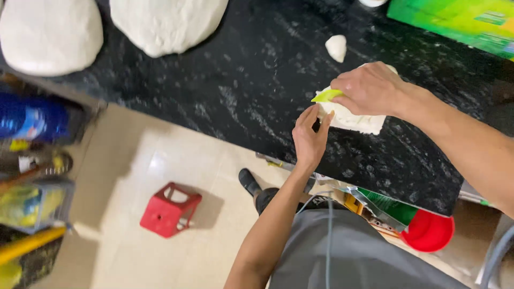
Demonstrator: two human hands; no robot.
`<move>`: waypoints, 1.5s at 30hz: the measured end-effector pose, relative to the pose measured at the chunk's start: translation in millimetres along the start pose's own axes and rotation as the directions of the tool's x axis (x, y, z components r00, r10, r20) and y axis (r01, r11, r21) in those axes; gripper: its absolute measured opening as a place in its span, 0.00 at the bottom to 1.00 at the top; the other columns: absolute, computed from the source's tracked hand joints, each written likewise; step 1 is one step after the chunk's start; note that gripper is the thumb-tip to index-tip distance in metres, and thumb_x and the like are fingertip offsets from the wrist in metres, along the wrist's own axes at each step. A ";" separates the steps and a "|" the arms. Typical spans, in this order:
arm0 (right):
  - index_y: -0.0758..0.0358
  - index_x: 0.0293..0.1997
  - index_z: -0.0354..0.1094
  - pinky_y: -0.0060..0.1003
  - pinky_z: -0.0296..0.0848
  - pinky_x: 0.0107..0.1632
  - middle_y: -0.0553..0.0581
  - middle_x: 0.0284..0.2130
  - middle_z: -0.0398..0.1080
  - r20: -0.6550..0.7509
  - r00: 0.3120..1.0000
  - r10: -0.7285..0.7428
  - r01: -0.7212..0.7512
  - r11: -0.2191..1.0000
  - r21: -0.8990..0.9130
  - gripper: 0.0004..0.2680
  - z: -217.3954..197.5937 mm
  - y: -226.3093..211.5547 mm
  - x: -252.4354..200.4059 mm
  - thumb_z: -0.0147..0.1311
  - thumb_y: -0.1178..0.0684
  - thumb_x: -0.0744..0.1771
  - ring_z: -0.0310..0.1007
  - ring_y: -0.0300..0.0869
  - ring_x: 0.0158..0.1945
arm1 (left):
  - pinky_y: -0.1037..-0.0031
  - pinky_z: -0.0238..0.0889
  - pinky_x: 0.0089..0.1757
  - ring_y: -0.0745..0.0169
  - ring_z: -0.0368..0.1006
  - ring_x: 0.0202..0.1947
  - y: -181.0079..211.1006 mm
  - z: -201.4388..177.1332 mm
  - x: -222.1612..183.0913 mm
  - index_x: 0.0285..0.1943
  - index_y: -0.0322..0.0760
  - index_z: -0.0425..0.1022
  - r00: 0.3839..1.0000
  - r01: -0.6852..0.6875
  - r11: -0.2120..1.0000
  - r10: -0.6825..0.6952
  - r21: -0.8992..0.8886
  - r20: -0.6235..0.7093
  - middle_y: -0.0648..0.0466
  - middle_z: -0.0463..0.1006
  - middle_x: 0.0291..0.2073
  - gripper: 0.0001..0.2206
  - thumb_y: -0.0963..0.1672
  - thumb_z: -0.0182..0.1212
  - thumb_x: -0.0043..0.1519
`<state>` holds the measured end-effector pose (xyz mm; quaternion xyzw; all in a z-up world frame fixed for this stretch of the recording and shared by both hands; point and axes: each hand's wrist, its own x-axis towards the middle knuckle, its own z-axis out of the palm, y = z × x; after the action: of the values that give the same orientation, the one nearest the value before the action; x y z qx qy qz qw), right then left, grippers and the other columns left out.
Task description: The recorder is flattening large dough portions, cutting them into smaller pieces using a bench scraper, and weighing them on a scale in a bakery production area.
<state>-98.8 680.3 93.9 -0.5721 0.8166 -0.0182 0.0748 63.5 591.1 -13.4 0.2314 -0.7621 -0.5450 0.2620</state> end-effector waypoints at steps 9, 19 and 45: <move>0.58 0.49 0.77 0.44 0.78 0.36 0.58 0.28 0.78 0.194 0.979 0.064 -0.072 0.997 0.034 0.12 46.4 13.8 18.7 0.57 0.44 0.67 0.80 0.50 0.30 | 0.66 0.73 0.48 0.51 0.79 0.45 12.0 4.7 -13.4 0.55 0.26 0.79 0.988 0.110 0.994 -0.110 -0.001 -0.106 0.42 0.80 0.50 0.19 0.45 0.70 0.61; 0.54 0.45 0.77 0.41 0.73 0.28 0.55 0.27 0.76 -0.116 0.980 0.163 -0.131 0.962 0.240 0.13 6.3 58.1 -53.9 0.55 0.38 0.69 0.74 0.45 0.25 | 0.59 0.62 0.61 0.46 0.67 0.63 22.9 -7.8 -26.5 0.64 0.35 0.71 0.961 -0.262 0.910 0.276 0.321 0.002 0.43 0.73 0.59 0.22 0.45 0.67 0.61; 0.58 0.58 0.74 0.38 0.76 0.44 0.54 0.41 0.81 0.477 0.772 0.420 -0.574 0.139 0.807 0.19 81.0 26.5 -148.4 0.64 0.47 0.62 0.78 0.40 0.40 | 0.60 0.73 0.43 0.44 0.81 0.42 5.7 -23.4 21.4 0.56 0.36 0.79 0.760 -0.198 0.919 -0.075 0.341 0.645 0.41 0.84 0.40 0.35 0.60 0.73 0.47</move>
<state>-62.3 833.0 25.8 -0.1189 0.7874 -0.4130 0.4419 62.3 562.5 1.4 0.0509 -0.9050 -0.4194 -0.0498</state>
